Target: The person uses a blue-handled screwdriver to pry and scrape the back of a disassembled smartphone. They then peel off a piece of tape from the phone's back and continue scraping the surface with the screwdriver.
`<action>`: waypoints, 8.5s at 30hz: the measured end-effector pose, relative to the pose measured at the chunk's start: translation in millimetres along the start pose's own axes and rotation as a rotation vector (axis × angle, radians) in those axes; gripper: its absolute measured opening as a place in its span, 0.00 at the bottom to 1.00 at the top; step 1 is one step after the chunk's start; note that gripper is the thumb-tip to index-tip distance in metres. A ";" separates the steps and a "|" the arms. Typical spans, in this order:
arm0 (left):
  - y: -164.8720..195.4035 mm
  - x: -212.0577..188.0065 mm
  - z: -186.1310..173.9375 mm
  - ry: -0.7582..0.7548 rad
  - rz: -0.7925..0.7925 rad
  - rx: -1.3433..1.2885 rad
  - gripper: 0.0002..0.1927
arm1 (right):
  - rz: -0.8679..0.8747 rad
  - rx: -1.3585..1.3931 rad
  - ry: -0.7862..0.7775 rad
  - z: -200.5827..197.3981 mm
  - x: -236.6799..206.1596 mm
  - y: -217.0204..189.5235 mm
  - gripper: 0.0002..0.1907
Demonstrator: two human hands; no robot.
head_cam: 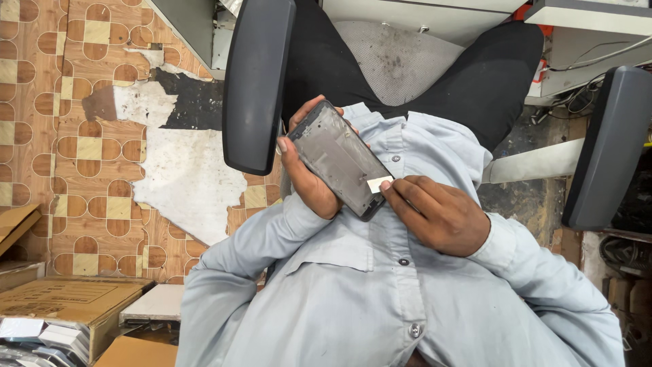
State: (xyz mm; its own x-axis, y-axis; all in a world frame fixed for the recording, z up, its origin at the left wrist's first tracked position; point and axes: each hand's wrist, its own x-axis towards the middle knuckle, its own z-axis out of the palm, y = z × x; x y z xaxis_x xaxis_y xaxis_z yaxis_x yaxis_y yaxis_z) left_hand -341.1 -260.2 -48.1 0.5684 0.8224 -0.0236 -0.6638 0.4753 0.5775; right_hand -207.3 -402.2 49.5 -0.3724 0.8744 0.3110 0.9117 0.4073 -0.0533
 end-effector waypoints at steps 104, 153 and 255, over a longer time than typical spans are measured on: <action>-5.2 1.1 -1.7 -0.048 0.072 0.115 0.46 | 0.488 0.314 0.267 23.1 9.5 -2.2 0.10; 14.9 -4.3 1.0 -0.486 0.773 1.379 0.11 | 0.776 1.792 0.172 64.3 -29.2 54.8 0.05; -25.6 32.1 18.7 -0.430 -0.745 -0.364 0.37 | -0.274 0.046 0.112 -3.0 6.9 16.9 0.18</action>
State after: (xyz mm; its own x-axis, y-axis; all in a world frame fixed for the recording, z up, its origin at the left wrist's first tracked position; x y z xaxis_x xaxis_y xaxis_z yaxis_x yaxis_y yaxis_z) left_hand -296.8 -251.8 -48.4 0.9916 0.1140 0.0610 -0.1255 0.9622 0.2419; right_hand -193.9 -390.2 53.6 -0.5794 0.6970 0.4224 0.7704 0.6375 0.0049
